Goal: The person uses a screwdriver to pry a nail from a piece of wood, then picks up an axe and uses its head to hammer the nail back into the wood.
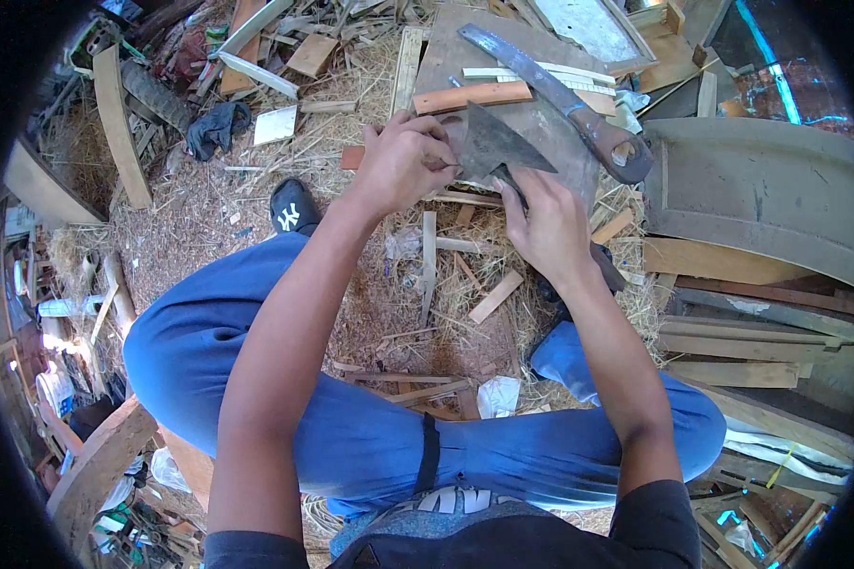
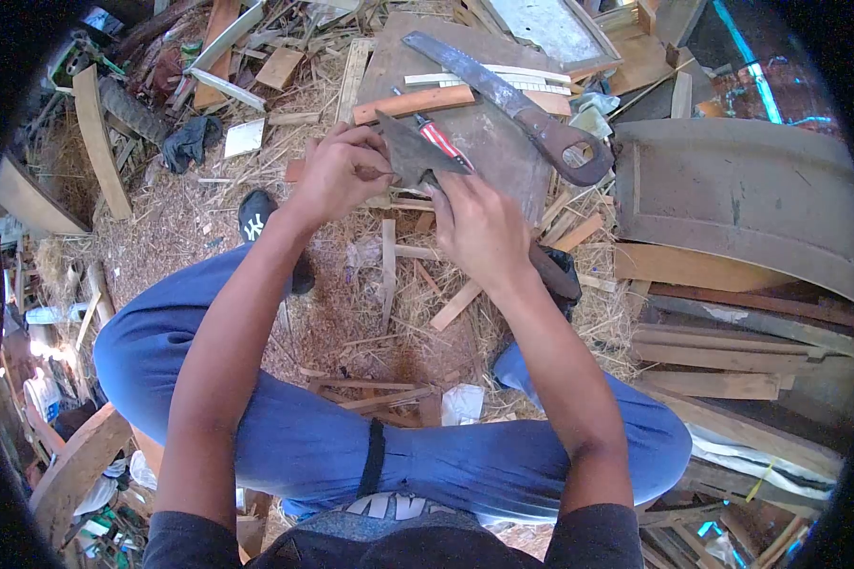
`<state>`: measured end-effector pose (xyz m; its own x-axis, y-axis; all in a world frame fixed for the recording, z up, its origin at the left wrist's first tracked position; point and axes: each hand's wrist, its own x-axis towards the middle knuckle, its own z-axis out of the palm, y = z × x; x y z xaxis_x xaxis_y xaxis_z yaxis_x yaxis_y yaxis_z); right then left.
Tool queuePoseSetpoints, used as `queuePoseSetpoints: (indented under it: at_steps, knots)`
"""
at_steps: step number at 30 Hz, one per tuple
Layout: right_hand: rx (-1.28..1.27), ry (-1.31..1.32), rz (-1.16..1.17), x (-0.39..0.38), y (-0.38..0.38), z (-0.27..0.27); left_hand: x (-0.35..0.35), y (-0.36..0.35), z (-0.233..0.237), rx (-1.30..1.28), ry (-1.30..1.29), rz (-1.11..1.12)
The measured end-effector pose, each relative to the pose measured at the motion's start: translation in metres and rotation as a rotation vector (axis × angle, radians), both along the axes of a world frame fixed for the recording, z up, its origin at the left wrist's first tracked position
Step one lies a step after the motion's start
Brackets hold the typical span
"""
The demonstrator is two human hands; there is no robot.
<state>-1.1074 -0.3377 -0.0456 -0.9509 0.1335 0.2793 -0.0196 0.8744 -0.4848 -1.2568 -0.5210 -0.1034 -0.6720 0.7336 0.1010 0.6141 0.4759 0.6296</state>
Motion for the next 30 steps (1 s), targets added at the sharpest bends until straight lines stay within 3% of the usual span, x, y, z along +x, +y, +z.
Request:
queuePoseSetpoints:
  at_steps: [30]
  knots:
    - [0.004,0.023,0.007,-0.0040,0.0046,0.0027,-0.0010,0.0005,0.0011,-0.033,-0.003,-0.003]
